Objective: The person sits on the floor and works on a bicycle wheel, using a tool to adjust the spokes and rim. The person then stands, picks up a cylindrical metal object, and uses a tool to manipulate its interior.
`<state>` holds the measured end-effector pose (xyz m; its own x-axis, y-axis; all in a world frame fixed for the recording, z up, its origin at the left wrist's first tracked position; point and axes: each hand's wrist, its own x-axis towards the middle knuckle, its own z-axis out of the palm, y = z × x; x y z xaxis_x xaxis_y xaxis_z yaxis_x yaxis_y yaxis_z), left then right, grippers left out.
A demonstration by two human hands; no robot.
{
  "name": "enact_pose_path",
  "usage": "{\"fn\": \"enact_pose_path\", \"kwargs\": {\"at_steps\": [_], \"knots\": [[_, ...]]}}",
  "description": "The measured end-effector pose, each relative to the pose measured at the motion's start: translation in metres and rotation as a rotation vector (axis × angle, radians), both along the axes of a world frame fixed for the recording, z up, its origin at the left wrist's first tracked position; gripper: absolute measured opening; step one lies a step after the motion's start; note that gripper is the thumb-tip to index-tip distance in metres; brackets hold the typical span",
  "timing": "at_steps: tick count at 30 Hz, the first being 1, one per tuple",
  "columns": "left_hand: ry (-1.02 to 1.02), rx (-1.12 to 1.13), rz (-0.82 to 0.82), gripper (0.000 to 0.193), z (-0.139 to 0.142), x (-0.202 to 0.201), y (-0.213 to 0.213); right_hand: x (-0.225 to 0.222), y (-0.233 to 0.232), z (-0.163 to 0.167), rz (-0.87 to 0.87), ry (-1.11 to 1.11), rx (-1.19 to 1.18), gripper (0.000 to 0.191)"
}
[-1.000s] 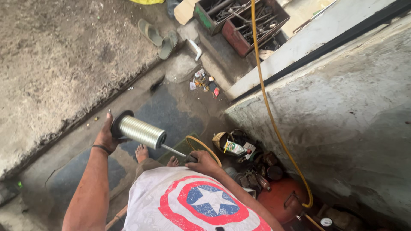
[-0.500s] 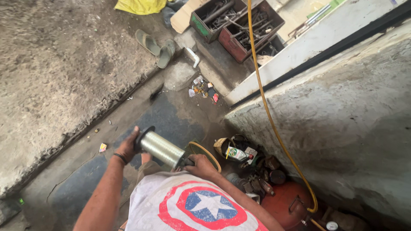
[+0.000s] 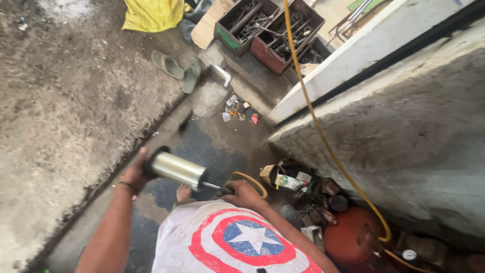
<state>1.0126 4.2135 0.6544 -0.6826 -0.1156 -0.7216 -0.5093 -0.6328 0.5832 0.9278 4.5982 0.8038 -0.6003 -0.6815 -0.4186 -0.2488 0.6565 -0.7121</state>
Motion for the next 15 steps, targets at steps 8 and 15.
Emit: {"fn": "enact_pose_path", "kwargs": {"at_steps": [8, 15], "knots": [[0.024, 0.100, -0.232, 0.078, -0.021, -0.035, 0.013, -0.002, -0.037, -0.019, -0.097, 0.097, 0.052, 0.027], [-0.211, -0.134, -0.213, 0.080, -0.020, -0.053, -0.063, 0.002, -0.044, -0.022, -0.064, 0.129, -0.008, 0.026]]}}
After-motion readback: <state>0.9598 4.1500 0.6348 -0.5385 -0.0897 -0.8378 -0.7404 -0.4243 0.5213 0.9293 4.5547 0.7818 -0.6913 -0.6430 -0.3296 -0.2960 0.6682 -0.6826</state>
